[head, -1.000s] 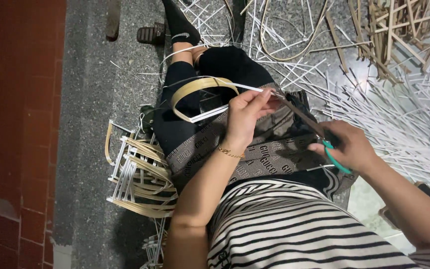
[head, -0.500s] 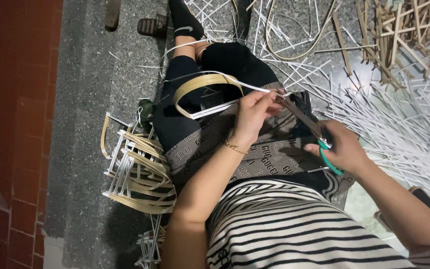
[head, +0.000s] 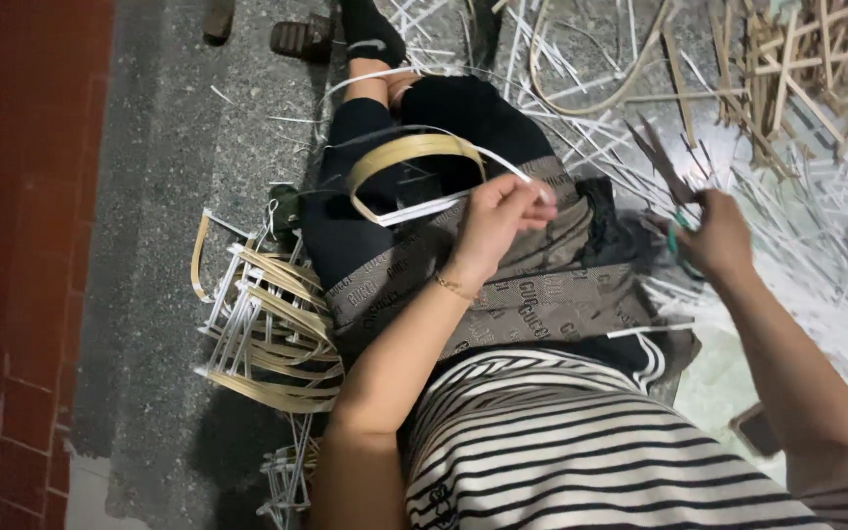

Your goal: Wrapping white strips around curved wooden frame components for assembly.

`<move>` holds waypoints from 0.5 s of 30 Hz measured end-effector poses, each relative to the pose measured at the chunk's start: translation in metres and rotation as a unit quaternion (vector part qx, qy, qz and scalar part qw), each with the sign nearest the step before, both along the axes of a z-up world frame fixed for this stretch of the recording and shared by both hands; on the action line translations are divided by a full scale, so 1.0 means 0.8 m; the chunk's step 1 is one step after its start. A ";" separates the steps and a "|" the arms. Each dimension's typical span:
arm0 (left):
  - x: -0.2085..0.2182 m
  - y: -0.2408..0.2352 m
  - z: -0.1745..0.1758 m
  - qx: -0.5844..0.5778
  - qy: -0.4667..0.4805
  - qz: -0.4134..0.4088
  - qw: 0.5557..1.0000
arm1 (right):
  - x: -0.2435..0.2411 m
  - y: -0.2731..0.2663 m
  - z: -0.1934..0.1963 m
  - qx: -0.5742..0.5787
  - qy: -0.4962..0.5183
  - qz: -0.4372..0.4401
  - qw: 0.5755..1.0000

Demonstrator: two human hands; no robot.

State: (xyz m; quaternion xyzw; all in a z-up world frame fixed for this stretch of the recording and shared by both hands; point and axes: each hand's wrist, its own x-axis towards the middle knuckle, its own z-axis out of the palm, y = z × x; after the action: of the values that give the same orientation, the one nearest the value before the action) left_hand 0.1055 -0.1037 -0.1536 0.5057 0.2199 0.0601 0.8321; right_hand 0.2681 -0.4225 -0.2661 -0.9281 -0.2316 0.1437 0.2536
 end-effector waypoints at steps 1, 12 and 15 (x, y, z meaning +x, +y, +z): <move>-0.006 0.004 -0.016 0.072 -0.002 -0.015 0.997 | 0.019 -0.020 -0.028 -0.068 -0.018 0.003 0.998; -0.115 0.004 0.127 0.531 -0.045 -0.127 0.837 | -0.036 0.181 0.252 0.230 -0.046 0.358 0.904; -0.206 0.089 0.163 -0.039 -0.162 -0.130 0.977 | 0.065 0.157 0.202 0.228 0.211 0.433 0.846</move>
State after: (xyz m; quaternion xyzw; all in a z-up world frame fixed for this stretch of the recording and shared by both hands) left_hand -0.0596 -0.0323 -0.0232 0.4804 0.0167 0.0242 0.8765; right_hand 0.3199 -0.2970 -0.1043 -0.5968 -0.5773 0.3741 0.4131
